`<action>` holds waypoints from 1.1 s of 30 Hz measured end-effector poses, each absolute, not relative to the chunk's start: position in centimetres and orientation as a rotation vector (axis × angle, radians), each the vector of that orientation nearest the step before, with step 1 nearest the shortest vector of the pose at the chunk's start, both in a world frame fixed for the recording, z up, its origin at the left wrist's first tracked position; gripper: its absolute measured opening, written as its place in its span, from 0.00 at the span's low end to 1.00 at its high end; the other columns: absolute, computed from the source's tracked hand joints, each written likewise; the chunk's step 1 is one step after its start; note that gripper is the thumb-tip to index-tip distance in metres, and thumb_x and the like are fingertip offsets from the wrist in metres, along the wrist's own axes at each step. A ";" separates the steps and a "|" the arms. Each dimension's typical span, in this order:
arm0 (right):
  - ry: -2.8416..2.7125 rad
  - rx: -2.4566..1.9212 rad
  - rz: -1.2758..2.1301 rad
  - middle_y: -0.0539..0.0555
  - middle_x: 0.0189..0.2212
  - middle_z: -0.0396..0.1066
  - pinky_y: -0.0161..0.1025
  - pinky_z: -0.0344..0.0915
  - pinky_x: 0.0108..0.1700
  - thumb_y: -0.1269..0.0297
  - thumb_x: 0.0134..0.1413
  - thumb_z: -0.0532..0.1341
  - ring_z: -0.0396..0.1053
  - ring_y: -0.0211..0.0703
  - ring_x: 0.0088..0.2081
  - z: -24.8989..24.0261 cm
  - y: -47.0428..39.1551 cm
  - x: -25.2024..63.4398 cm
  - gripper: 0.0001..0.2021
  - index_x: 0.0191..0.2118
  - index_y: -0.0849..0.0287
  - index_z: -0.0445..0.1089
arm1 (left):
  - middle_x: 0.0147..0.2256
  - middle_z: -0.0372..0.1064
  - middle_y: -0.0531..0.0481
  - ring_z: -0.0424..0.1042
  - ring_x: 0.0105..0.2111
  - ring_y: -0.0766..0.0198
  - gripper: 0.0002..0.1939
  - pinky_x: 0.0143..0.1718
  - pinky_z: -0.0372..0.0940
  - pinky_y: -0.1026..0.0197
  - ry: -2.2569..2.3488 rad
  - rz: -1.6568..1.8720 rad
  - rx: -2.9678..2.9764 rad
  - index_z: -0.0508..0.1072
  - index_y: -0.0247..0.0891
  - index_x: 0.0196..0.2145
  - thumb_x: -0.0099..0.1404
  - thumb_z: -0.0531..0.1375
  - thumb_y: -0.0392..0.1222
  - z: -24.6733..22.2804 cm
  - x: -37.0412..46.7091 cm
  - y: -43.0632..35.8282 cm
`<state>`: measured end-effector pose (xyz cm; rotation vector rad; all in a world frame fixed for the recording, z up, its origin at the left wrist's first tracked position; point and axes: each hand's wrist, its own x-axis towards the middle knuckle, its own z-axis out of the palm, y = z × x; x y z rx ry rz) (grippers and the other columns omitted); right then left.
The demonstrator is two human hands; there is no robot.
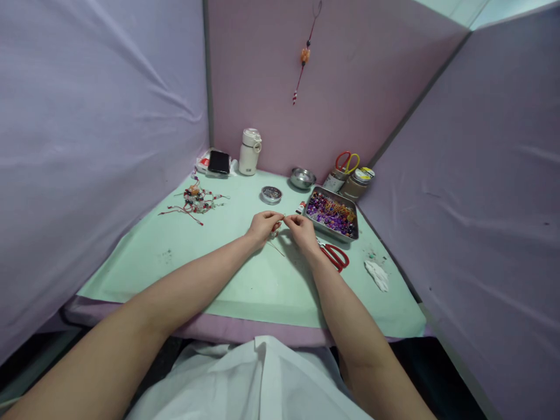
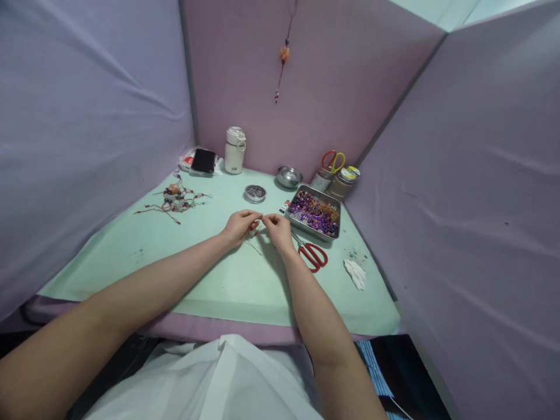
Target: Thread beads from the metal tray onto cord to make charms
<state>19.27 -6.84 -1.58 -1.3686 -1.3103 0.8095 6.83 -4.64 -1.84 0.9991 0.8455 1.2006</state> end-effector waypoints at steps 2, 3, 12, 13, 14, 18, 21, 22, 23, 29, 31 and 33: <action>-1.187 -1.352 1.036 0.48 0.20 0.64 0.32 0.49 0.23 0.52 0.40 0.63 0.55 0.32 0.21 -1.5 -7.0 19.2 0.15 0.29 0.61 0.70 | 0.16 0.57 0.56 0.56 0.19 0.74 0.08 0.22 0.51 0.67 0.804 1.196 0.966 0.71 0.32 0.22 0.49 0.64 0.41 -1.8 6.9 -4.7; -1.145 -1.333 1.134 0.47 0.20 0.62 0.32 0.47 0.21 0.52 0.39 0.64 0.53 0.31 0.20 -1.5 -7.1 19.2 0.16 0.29 0.61 0.70 | 0.15 0.57 0.57 0.56 0.19 0.74 0.08 0.22 0.51 0.67 0.783 1.181 0.946 0.71 0.33 0.22 0.49 0.64 0.41 -1.7 6.9 -4.8; -1.217 -1.334 0.964 0.48 0.23 0.66 0.31 0.53 0.24 0.54 0.38 0.64 0.59 0.33 0.24 -0.4 -7.3 19.4 0.15 0.29 0.60 0.69 | 0.15 0.54 0.58 0.54 0.17 0.75 0.09 0.20 0.50 0.68 0.756 1.095 0.867 0.68 0.33 0.20 0.50 0.64 0.39 -1.3 7.0 -5.2; -1.227 -1.335 0.912 0.48 0.24 0.66 0.31 0.54 0.25 0.53 0.39 0.63 0.60 0.34 0.25 -0.4 -7.3 19.4 0.14 0.29 0.59 0.68 | 0.15 0.54 0.58 0.54 0.17 0.75 0.09 0.19 0.50 0.68 0.765 1.086 0.877 0.68 0.33 0.21 0.50 0.64 0.39 -1.3 7.0 -5.2; -1.232 -1.335 0.878 0.48 0.24 0.66 0.32 0.55 0.26 0.53 0.40 0.63 0.60 0.34 0.26 -0.5 -7.2 19.4 0.14 0.29 0.59 0.68 | 0.15 0.54 0.58 0.54 0.16 0.75 0.09 0.19 0.50 0.68 0.767 1.078 0.888 0.68 0.33 0.22 0.51 0.64 0.40 -1.4 7.1 -5.3; -1.226 -1.328 0.852 0.48 0.23 0.66 0.33 0.56 0.28 0.54 0.42 0.61 0.60 0.35 0.27 -0.6 -7.1 19.5 0.13 0.27 0.60 0.68 | 0.15 0.55 0.57 0.57 0.16 0.72 0.09 0.19 0.54 0.66 0.753 1.063 0.902 0.68 0.34 0.23 0.51 0.64 0.39 -1.7 7.2 -5.2; -1.231 -1.336 0.866 0.49 0.23 0.66 0.33 0.56 0.29 0.54 0.42 0.61 0.60 0.36 0.27 -0.6 -7.1 19.6 0.12 0.27 0.60 0.67 | 0.16 0.57 0.55 0.58 0.16 0.72 0.07 0.19 0.54 0.66 0.744 1.026 0.893 0.68 0.33 0.23 0.53 0.63 0.38 -1.8 7.2 -5.0; -1.235 -1.342 0.868 0.49 0.22 0.66 0.33 0.57 0.29 0.54 0.42 0.61 0.60 0.36 0.27 -0.6 -7.2 19.6 0.12 0.27 0.60 0.67 | 0.16 0.58 0.55 0.58 0.16 0.72 0.07 0.19 0.54 0.66 0.741 1.018 0.893 0.67 0.33 0.22 0.53 0.62 0.38 -1.8 7.2 -4.9; -1.239 -1.347 0.872 0.48 0.22 0.65 0.33 0.57 0.29 0.54 0.42 0.61 0.60 0.36 0.27 -0.6 -7.2 19.6 0.12 0.27 0.60 0.68 | 0.17 0.59 0.54 0.58 0.16 0.73 0.07 0.19 0.54 0.66 0.741 1.015 0.894 0.67 0.33 0.22 0.53 0.62 0.37 -1.8 7.2 -4.9; -1.256 -1.346 0.888 0.48 0.22 0.65 0.34 0.57 0.29 0.54 0.42 0.61 0.59 0.35 0.26 -0.6 -7.2 19.7 0.13 0.27 0.60 0.69 | 0.16 0.57 0.55 0.56 0.16 0.74 0.08 0.19 0.52 0.67 0.760 1.003 0.946 0.66 0.34 0.21 0.51 0.63 0.37 -1.8 6.9 -4.9; -1.259 -1.340 0.883 0.48 0.22 0.65 0.34 0.57 0.29 0.53 0.42 0.61 0.59 0.35 0.26 -0.6 -7.2 19.7 0.13 0.27 0.60 0.68 | 0.16 0.58 0.55 0.57 0.17 0.74 0.07 0.20 0.54 0.67 0.768 1.001 0.955 0.66 0.34 0.20 0.51 0.62 0.35 -1.9 6.9 -4.8; -1.257 -1.332 0.872 0.48 0.22 0.65 0.34 0.57 0.29 0.53 0.42 0.61 0.59 0.35 0.26 -0.8 -7.1 19.6 0.13 0.27 0.59 0.68 | 0.16 0.57 0.55 0.57 0.17 0.74 0.07 0.21 0.54 0.67 0.766 0.996 0.953 0.65 0.34 0.18 0.51 0.60 0.32 -2.0 6.9 -4.7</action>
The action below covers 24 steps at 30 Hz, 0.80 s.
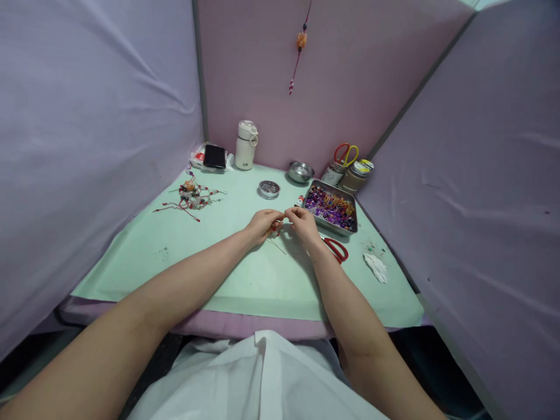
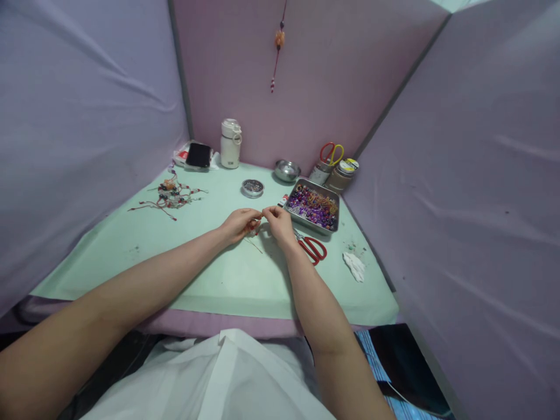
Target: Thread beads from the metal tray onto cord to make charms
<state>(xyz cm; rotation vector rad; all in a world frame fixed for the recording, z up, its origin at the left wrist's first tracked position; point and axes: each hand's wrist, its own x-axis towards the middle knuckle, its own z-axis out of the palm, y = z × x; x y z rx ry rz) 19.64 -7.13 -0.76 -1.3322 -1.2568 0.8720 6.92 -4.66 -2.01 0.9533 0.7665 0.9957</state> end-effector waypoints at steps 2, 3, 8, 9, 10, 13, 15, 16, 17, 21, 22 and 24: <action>-1.256 -1.324 0.864 0.48 0.22 0.65 0.33 0.57 0.28 0.54 0.42 0.61 0.59 0.35 0.26 -0.9 -7.0 19.6 0.13 0.27 0.59 0.68 | 0.15 0.56 0.55 0.56 0.16 0.74 0.08 0.21 0.54 0.67 0.762 0.985 0.946 0.65 0.34 0.18 0.51 0.59 0.30 -2.0 7.0 -4.6; -1.256 -1.320 0.863 0.48 0.22 0.65 0.33 0.57 0.28 0.54 0.42 0.61 0.59 0.35 0.26 -1.0 -7.0 19.6 0.13 0.28 0.60 0.68 | 0.15 0.56 0.55 0.55 0.16 0.74 0.08 0.21 0.54 0.67 0.759 0.979 0.942 0.64 0.34 0.17 0.51 0.58 0.30 -1.9 7.0 -4.5; -1.261 -1.316 0.888 0.49 0.24 0.65 0.32 0.56 0.26 0.54 0.44 0.61 0.60 0.36 0.27 -1.1 -6.9 19.7 0.12 0.28 0.60 0.68 | 0.16 0.57 0.54 0.56 0.17 0.74 0.07 0.21 0.55 0.67 0.760 0.963 0.903 0.65 0.34 0.18 0.51 0.58 0.29 -1.6 6.9 -4.6; -1.254 -1.309 0.912 0.49 0.25 0.66 0.32 0.56 0.26 0.54 0.44 0.60 0.60 0.36 0.28 -1.0 -6.9 19.8 0.13 0.30 0.59 0.69 | 0.16 0.57 0.54 0.56 0.17 0.74 0.06 0.21 0.55 0.67 0.751 0.969 0.891 0.66 0.33 0.19 0.51 0.59 0.30 -1.6 6.8 -4.6; -1.247 -1.299 0.939 0.50 0.27 0.67 0.32 0.56 0.26 0.54 0.44 0.60 0.61 0.36 0.29 -1.0 -6.9 19.9 0.13 0.32 0.59 0.69 | 0.17 0.57 0.54 0.56 0.17 0.74 0.06 0.21 0.55 0.67 0.738 0.980 0.879 0.66 0.33 0.19 0.51 0.59 0.30 -1.6 6.8 -4.5; -1.260 -1.272 0.971 0.50 0.29 0.68 0.32 0.56 0.26 0.56 0.42 0.61 0.62 0.36 0.29 -1.0 -6.9 20.0 0.14 0.35 0.59 0.69 | 0.18 0.59 0.53 0.57 0.18 0.75 0.04 0.21 0.54 0.68 0.713 1.011 0.855 0.68 0.32 0.21 0.51 0.60 0.31 -1.5 6.7 -4.4; -1.299 -1.273 0.940 0.50 0.28 0.69 0.33 0.57 0.27 0.58 0.40 0.62 0.62 0.36 0.28 -1.0 -6.9 20.0 0.14 0.35 0.59 0.69 | 0.18 0.60 0.52 0.58 0.19 0.74 0.04 0.20 0.54 0.69 0.722 1.025 0.856 0.69 0.31 0.21 0.51 0.60 0.32 -1.5 6.6 -4.3; -1.314 -1.275 0.925 0.50 0.28 0.69 0.33 0.57 0.28 0.59 0.39 0.63 0.62 0.36 0.28 -0.9 -6.9 20.0 0.13 0.34 0.60 0.70 | 0.18 0.59 0.52 0.58 0.19 0.74 0.04 0.20 0.53 0.69 0.728 1.027 0.860 0.69 0.31 0.21 0.52 0.61 0.32 -1.5 6.6 -4.3; -1.323 -1.276 0.915 0.50 0.28 0.69 0.33 0.58 0.29 0.59 0.39 0.63 0.62 0.35 0.28 -0.9 -6.9 20.0 0.13 0.33 0.60 0.70 | 0.18 0.59 0.53 0.58 0.19 0.74 0.05 0.20 0.53 0.69 0.730 1.028 0.865 0.69 0.31 0.21 0.51 0.61 0.33 -1.5 6.6 -4.3; -1.338 -1.268 0.907 0.50 0.28 0.70 0.34 0.59 0.31 0.58 0.37 0.65 0.64 0.36 0.29 -0.7 -7.0 19.9 0.14 0.32 0.60 0.70 | 0.17 0.56 0.55 0.56 0.18 0.75 0.06 0.20 0.52 0.69 0.729 1.024 0.877 0.68 0.31 0.19 0.51 0.61 0.32 -1.5 6.6 -4.5; -1.338 -1.262 0.906 0.50 0.28 0.70 0.35 0.59 0.32 0.59 0.37 0.65 0.64 0.36 0.29 -0.6 -7.1 19.9 0.14 0.32 0.60 0.70 | 0.17 0.56 0.55 0.56 0.18 0.75 0.06 0.20 0.52 0.69 0.728 1.024 0.876 0.68 0.31 0.19 0.51 0.60 0.32 -1.5 6.6 -4.5; -1.333 -1.251 0.904 0.50 0.27 0.70 0.34 0.60 0.32 0.59 0.37 0.65 0.64 0.36 0.29 -0.5 -7.1 19.8 0.13 0.31 0.60 0.70 | 0.17 0.56 0.55 0.56 0.18 0.75 0.06 0.20 0.51 0.69 0.726 1.024 0.871 0.68 0.31 0.19 0.52 0.60 0.31 -1.5 6.7 -4.6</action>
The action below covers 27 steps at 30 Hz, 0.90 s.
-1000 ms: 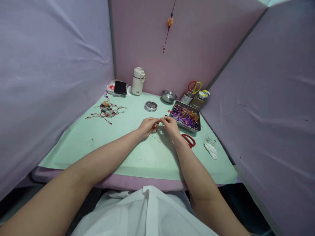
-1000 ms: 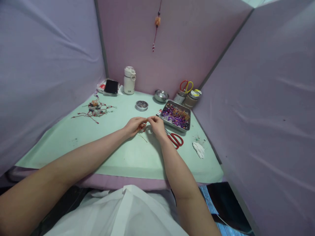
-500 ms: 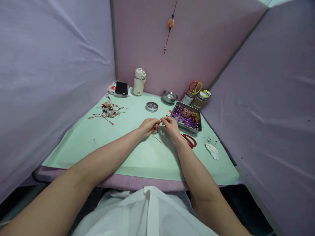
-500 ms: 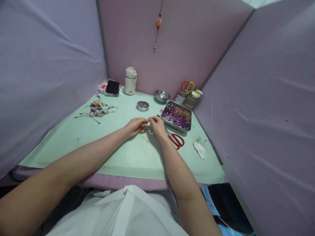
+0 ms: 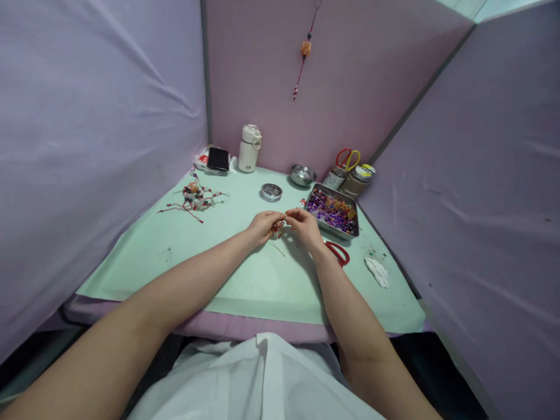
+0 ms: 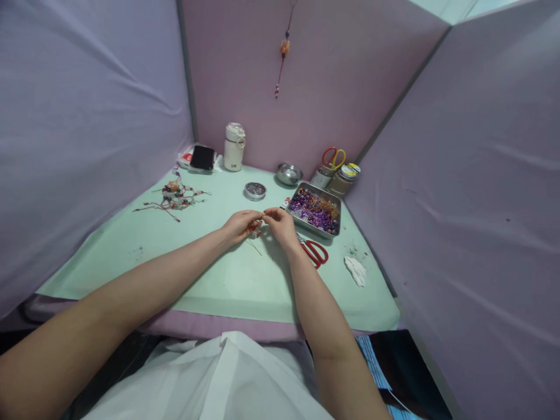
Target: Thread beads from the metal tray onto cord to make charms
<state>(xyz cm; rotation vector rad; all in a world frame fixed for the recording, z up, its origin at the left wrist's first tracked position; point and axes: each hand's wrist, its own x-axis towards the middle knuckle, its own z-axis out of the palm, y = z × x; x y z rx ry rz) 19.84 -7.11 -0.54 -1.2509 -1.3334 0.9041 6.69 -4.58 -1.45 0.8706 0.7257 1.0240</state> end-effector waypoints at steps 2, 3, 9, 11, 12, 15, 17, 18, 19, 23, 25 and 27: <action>-1.329 -1.242 0.903 0.50 0.27 0.70 0.34 0.60 0.31 0.58 0.38 0.65 0.64 0.36 0.28 -0.5 -7.1 19.8 0.13 0.31 0.60 0.69 | 0.17 0.56 0.55 0.56 0.18 0.75 0.06 0.20 0.51 0.69 0.731 1.027 0.861 0.68 0.31 0.19 0.52 0.59 0.31 -1.4 6.7 -4.6; -1.327 -1.239 0.899 0.50 0.26 0.70 0.34 0.60 0.31 0.57 0.39 0.65 0.64 0.36 0.28 -0.5 -7.1 19.8 0.13 0.31 0.60 0.69 | 0.17 0.56 0.55 0.56 0.18 0.75 0.06 0.20 0.52 0.69 0.732 1.029 0.856 0.68 0.31 0.19 0.52 0.59 0.30 -1.4 6.7 -4.6; -1.339 -1.212 0.890 0.51 0.28 0.70 0.35 0.62 0.30 0.58 0.39 0.64 0.65 0.36 0.28 -0.6 -7.0 19.9 0.13 0.32 0.60 0.70 | 0.18 0.59 0.53 0.57 0.18 0.75 0.07 0.21 0.53 0.68 0.707 1.035 0.821 0.69 0.30 0.20 0.54 0.58 0.30 -1.3 6.6 -4.4; -1.352 -1.212 0.886 0.51 0.29 0.71 0.35 0.63 0.31 0.59 0.39 0.64 0.65 0.37 0.28 -0.7 -6.9 19.9 0.13 0.32 0.60 0.70 | 0.18 0.58 0.53 0.57 0.18 0.75 0.06 0.21 0.53 0.69 0.694 1.034 0.817 0.69 0.30 0.20 0.54 0.59 0.30 -1.4 6.6 -4.3; -1.358 -1.216 0.879 0.51 0.29 0.71 0.35 0.63 0.31 0.60 0.38 0.64 0.65 0.37 0.29 -0.7 -6.9 19.9 0.12 0.32 0.60 0.70 | 0.18 0.58 0.53 0.57 0.18 0.75 0.06 0.21 0.53 0.69 0.687 1.034 0.817 0.69 0.30 0.20 0.53 0.59 0.30 -1.5 6.6 -4.2; -1.363 -1.232 0.850 0.52 0.29 0.71 0.35 0.64 0.30 0.59 0.38 0.65 0.65 0.37 0.29 -0.9 -6.8 19.9 0.13 0.31 0.60 0.70 | 0.18 0.58 0.54 0.57 0.19 0.75 0.05 0.21 0.53 0.69 0.682 1.032 0.820 0.69 0.30 0.20 0.52 0.60 0.31 -1.8 6.7 -4.0; -1.363 -1.231 0.836 0.52 0.29 0.71 0.35 0.64 0.30 0.58 0.38 0.65 0.66 0.38 0.29 -0.9 -6.7 19.8 0.13 0.31 0.59 0.70 | 0.18 0.59 0.53 0.57 0.19 0.75 0.05 0.21 0.53 0.68 0.687 1.032 0.828 0.70 0.30 0.20 0.52 0.60 0.32 -1.8 6.7 -4.1; -1.364 -1.228 0.831 0.52 0.28 0.71 0.36 0.63 0.30 0.57 0.39 0.64 0.66 0.38 0.29 -1.0 -6.7 19.8 0.13 0.31 0.59 0.70 | 0.18 0.59 0.53 0.58 0.19 0.75 0.05 0.21 0.53 0.68 0.689 1.032 0.835 0.70 0.30 0.21 0.52 0.60 0.32 -1.8 6.7 -4.1; -1.362 -1.224 0.826 0.52 0.28 0.71 0.36 0.63 0.30 0.57 0.39 0.64 0.66 0.38 0.29 -1.0 -6.7 19.8 0.13 0.31 0.60 0.70 | 0.18 0.59 0.53 0.58 0.19 0.75 0.04 0.21 0.53 0.68 0.690 1.034 0.842 0.70 0.30 0.21 0.52 0.61 0.32 -1.8 6.7 -4.1; -1.346 -1.218 0.829 0.51 0.26 0.70 0.36 0.62 0.30 0.56 0.40 0.64 0.65 0.38 0.28 -0.9 -6.8 19.7 0.13 0.30 0.60 0.71 | 0.18 0.60 0.53 0.57 0.19 0.74 0.05 0.20 0.52 0.68 0.703 1.050 0.878 0.70 0.31 0.20 0.51 0.61 0.33 -1.7 6.7 -4.4; -1.330 -1.224 0.836 0.51 0.26 0.70 0.36 0.61 0.30 0.56 0.40 0.64 0.65 0.37 0.28 -0.8 -6.9 19.7 0.13 0.30 0.60 0.71 | 0.17 0.60 0.53 0.57 0.18 0.74 0.05 0.20 0.52 0.68 0.727 1.059 0.905 0.70 0.31 0.20 0.51 0.61 0.34 -1.7 6.7 -4.5; -1.307 -1.231 0.843 0.51 0.26 0.70 0.35 0.61 0.29 0.57 0.41 0.64 0.65 0.37 0.28 -0.8 -6.9 19.7 0.12 0.30 0.60 0.71 | 0.18 0.60 0.53 0.57 0.18 0.75 0.04 0.20 0.51 0.68 0.757 1.068 0.940 0.71 0.31 0.22 0.51 0.62 0.35 -1.7 6.7 -4.7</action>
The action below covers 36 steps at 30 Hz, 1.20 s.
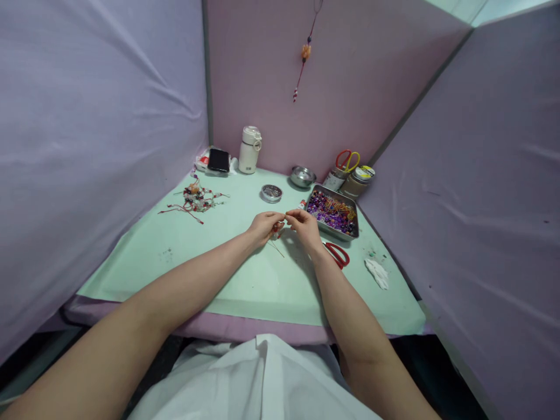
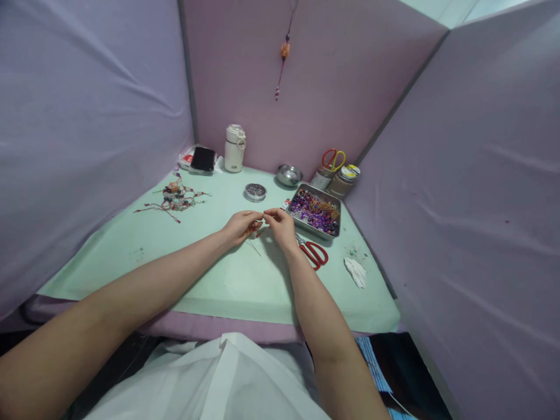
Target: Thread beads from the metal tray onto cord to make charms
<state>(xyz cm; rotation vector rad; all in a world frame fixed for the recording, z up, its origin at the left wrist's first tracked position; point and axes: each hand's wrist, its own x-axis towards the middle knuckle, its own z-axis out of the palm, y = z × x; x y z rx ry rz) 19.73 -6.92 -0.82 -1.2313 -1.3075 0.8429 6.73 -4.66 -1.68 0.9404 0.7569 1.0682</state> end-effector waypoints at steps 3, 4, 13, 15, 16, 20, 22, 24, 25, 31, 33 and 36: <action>-1.268 -1.234 0.867 0.50 0.27 0.69 0.34 0.59 0.29 0.56 0.40 0.64 0.64 0.37 0.28 -1.0 -6.9 19.8 0.12 0.30 0.59 0.70 | 0.17 0.61 0.54 0.57 0.18 0.74 0.06 0.20 0.50 0.68 0.796 1.092 0.976 0.72 0.32 0.24 0.52 0.62 0.38 -1.7 6.8 -4.9; -1.253 -1.233 0.877 0.50 0.27 0.69 0.34 0.59 0.29 0.56 0.40 0.64 0.64 0.37 0.28 -1.1 -6.9 19.8 0.13 0.30 0.59 0.69 | 0.17 0.61 0.53 0.57 0.18 0.74 0.06 0.20 0.50 0.68 0.806 1.101 0.980 0.73 0.32 0.24 0.51 0.63 0.39 -1.8 6.9 -4.9; -1.158 -1.274 0.981 0.50 0.26 0.67 0.32 0.57 0.26 0.53 0.36 0.66 0.61 0.36 0.27 -0.8 -7.2 19.2 0.16 0.29 0.60 0.68 | 0.19 0.64 0.52 0.63 0.21 0.71 0.08 0.22 0.53 0.67 0.832 1.121 0.990 0.72 0.33 0.25 0.50 0.64 0.41 -1.6 6.8 -5.1; -1.152 -1.269 1.007 0.50 0.26 0.67 0.31 0.57 0.26 0.53 0.36 0.66 0.61 0.35 0.27 -0.7 -7.3 19.1 0.16 0.30 0.60 0.68 | 0.19 0.64 0.53 0.62 0.20 0.72 0.08 0.22 0.53 0.67 0.826 1.125 0.977 0.71 0.33 0.25 0.50 0.64 0.40 -1.4 6.8 -5.2; -1.149 -1.265 1.019 0.50 0.26 0.67 0.31 0.57 0.26 0.54 0.36 0.66 0.61 0.35 0.27 -0.7 -7.3 19.1 0.16 0.30 0.60 0.68 | 0.19 0.63 0.53 0.62 0.20 0.72 0.08 0.22 0.54 0.67 0.821 1.127 0.970 0.71 0.33 0.25 0.50 0.64 0.40 -1.4 6.8 -5.2; -1.112 -1.256 1.065 0.48 0.24 0.66 0.30 0.56 0.26 0.55 0.36 0.66 0.60 0.33 0.26 -0.5 -7.4 19.0 0.15 0.28 0.60 0.68 | 0.19 0.63 0.54 0.62 0.19 0.72 0.08 0.22 0.55 0.67 0.795 1.130 0.967 0.70 0.34 0.25 0.50 0.64 0.41 -1.4 7.0 -5.3; -1.090 -1.259 1.086 0.48 0.23 0.65 0.30 0.55 0.25 0.55 0.35 0.66 0.60 0.33 0.25 -0.4 -7.4 19.0 0.15 0.27 0.60 0.67 | 0.19 0.64 0.53 0.62 0.20 0.72 0.09 0.22 0.56 0.67 0.795 1.138 0.974 0.70 0.34 0.25 0.50 0.65 0.41 -1.6 7.0 -5.1; -1.069 -1.267 1.106 0.47 0.22 0.64 0.30 0.55 0.25 0.56 0.34 0.66 0.59 0.33 0.25 -0.4 -7.4 18.9 0.14 0.27 0.60 0.67 | 0.20 0.64 0.53 0.63 0.20 0.72 0.08 0.23 0.56 0.67 0.801 1.147 0.987 0.70 0.33 0.25 0.50 0.65 0.40 -1.9 7.1 -4.9; -1.060 -1.275 1.115 0.47 0.22 0.64 0.30 0.55 0.24 0.56 0.34 0.66 0.59 0.32 0.25 -0.4 -7.4 18.9 0.14 0.27 0.60 0.67 | 0.20 0.65 0.53 0.63 0.20 0.72 0.08 0.23 0.57 0.67 0.805 1.150 0.995 0.70 0.33 0.26 0.51 0.64 0.40 -2.1 7.1 -4.8; -1.027 -1.319 1.141 0.44 0.19 0.60 0.30 0.52 0.22 0.58 0.34 0.66 0.56 0.30 0.22 -0.7 -7.2 19.2 0.14 0.27 0.61 0.68 | 0.22 0.67 0.51 0.67 0.22 0.70 0.08 0.25 0.60 0.67 0.838 1.157 1.057 0.71 0.33 0.26 0.51 0.64 0.40 -2.5 7.1 -4.5; -1.018 -1.320 1.147 0.44 0.18 0.59 0.29 0.51 0.22 0.58 0.35 0.66 0.55 0.30 0.21 -0.8 -7.1 19.2 0.14 0.27 0.61 0.68 | 0.21 0.66 0.51 0.67 0.22 0.70 0.08 0.23 0.59 0.67 0.869 1.155 1.068 0.70 0.33 0.26 0.50 0.65 0.40 -2.4 7.1 -4.6; -1.016 -1.327 1.150 0.44 0.18 0.59 0.30 0.51 0.21 0.58 0.35 0.66 0.54 0.30 0.20 -0.9 -7.1 19.2 0.13 0.27 0.61 0.67 | 0.22 0.66 0.51 0.67 0.22 0.69 0.08 0.21 0.57 0.68 0.902 1.152 1.097 0.70 0.34 0.26 0.51 0.64 0.40 -2.1 7.1 -4.8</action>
